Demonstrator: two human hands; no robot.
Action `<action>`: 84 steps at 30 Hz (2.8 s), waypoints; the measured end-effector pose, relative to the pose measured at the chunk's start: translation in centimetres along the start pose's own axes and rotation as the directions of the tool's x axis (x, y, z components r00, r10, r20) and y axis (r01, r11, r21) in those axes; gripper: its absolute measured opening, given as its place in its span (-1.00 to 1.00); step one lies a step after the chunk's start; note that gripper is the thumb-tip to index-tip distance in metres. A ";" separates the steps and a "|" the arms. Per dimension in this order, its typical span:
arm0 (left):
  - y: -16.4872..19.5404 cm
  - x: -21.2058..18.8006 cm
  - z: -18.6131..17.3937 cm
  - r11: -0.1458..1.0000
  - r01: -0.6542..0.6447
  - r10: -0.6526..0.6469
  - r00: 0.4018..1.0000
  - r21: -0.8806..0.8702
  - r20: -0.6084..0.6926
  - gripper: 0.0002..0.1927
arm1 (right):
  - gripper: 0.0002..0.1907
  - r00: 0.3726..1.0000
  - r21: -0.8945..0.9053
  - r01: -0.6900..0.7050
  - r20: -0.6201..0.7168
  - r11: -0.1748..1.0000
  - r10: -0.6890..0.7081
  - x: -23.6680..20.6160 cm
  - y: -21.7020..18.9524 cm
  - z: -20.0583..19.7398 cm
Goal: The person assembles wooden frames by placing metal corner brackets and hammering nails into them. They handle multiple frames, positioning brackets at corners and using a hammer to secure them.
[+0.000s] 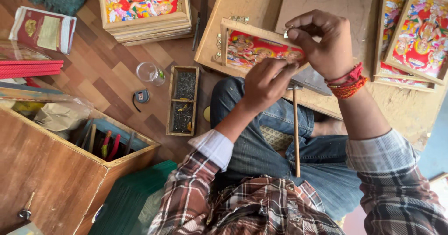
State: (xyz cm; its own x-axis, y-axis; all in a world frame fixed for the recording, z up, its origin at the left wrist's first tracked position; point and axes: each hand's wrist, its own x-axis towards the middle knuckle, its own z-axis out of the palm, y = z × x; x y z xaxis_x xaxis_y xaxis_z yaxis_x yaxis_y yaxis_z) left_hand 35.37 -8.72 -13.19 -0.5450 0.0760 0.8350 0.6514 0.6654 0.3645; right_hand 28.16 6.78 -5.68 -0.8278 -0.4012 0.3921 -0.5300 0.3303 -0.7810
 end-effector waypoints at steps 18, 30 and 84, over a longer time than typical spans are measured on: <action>-7.3 3.7 -3.1 0.991 -0.114 0.118 0.992 0.075 -0.050 -0.79 | -0.83 0.985 -0.244 -0.020 0.162 0.970 0.061 2.8 0.9 0.1; -7.7 4.1 -2.9 0.991 -0.117 0.122 0.989 0.064 -0.078 -0.78 | -0.82 0.979 -0.548 0.202 0.143 0.812 -0.147 2.3 0.4 1.9; -13.9 -13.4 -8.0 0.636 0.566 -0.767 0.537 0.525 0.350 -0.82 | -0.44 0.921 -0.544 0.217 -0.160 0.810 -0.354 -1.4 -2.6 -11.7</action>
State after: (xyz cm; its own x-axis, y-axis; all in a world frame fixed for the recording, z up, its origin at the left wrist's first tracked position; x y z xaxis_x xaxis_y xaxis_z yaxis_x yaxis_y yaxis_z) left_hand 37.84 -24.97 -26.17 -0.9775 -0.2095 0.0244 -0.1712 0.8560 0.4878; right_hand 28.51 16.43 1.50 -0.6044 -0.3501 0.7157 -0.7094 0.6453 -0.2834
